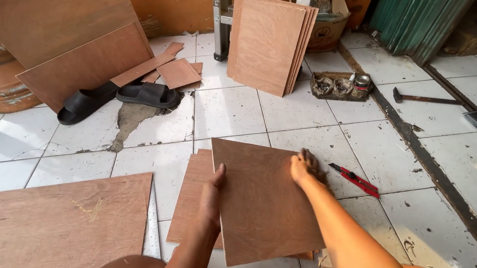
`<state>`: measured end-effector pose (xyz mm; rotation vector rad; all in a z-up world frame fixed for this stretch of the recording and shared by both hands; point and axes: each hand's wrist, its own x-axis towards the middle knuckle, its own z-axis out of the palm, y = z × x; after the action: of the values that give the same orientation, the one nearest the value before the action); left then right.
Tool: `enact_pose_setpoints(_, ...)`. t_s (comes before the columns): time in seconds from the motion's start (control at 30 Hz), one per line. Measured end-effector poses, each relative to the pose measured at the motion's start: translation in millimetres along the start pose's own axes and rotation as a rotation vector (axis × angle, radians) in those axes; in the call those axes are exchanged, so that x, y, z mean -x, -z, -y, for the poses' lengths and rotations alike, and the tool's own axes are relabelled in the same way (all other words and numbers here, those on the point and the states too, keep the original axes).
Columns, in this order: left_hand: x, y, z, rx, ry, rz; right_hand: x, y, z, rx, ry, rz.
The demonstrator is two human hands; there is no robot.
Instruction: The person sands a rectangular wooden board, then places it into a black picture frame. They pick up another board, measure and cut it with a utility knife and metal ruler, sand the cut edge, and fit it into a second frame.
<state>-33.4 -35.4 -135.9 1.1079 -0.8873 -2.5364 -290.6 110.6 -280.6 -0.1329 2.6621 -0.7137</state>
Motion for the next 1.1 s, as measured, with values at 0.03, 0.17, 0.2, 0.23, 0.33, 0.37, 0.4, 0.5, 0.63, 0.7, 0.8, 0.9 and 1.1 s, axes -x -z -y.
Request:
enact_pose_setpoints(0.03,-4.3,3.2,3.7,0.009,0.019,0.007,-11.6,-22.0,10.0,0.074,0.245,-0.078)
enact_pose_setpoints(0.17,85.7,-50.8,-23.3,-0.205,-0.097,0.082,235.3,89.4,174.2,-0.028,0.662,0.226)
enact_pose_setpoints(0.2,91.9,-51.6,-28.5,-0.203,-0.102,0.079,234.0,87.7,176.6,-0.028,0.667,0.227)
enact_pose_setpoints(0.23,98.2,-53.6,-31.6,-0.19,-0.107,0.076,232.5,87.2,176.0,-0.006,0.77,0.228)
enact_pose_setpoints(0.33,96.9,-45.3,-29.4,-0.208,-0.108,0.015,163.4,57.4,133.4,-0.035,0.752,0.13)
enact_pose_setpoints(0.37,92.7,-40.5,-26.3,-0.241,-0.103,-0.041,128.8,42.8,112.6,-0.087,0.629,0.03)
enact_pose_setpoints(0.4,96.7,-41.9,-27.4,-0.237,-0.106,-0.044,119.4,42.2,103.0,-0.084,0.634,0.033)
enact_pose_setpoints(0.5,99.8,-50.9,-29.0,-0.326,-0.111,-0.027,116.8,46.4,94.4,0.021,0.262,-0.138)
enact_pose_setpoints(0.63,91.2,-56.2,-25.3,-0.309,-0.102,0.026,207.8,75.4,136.2,0.003,1.044,-0.19)
enact_pose_setpoints(0.7,67.0,-40.2,-18.1,-0.248,-0.11,0.059,185.3,61.6,127.1,0.139,0.856,0.19)
enact_pose_setpoints(0.8,28.9,-10.8,-8.0,-0.113,-0.002,0.013,70.4,11.0,49.4,0.076,0.683,-0.185)
enact_pose_setpoints(0.9,38.8,-16.2,-14.1,-0.15,-0.02,-0.007,69.8,20.0,47.3,0.093,0.073,-0.025)
enact_pose_setpoints(1.1,49.9,-32.3,-39.4,-0.05,-0.107,0.009,243.4,63.5,119.9,0.082,0.809,0.194)
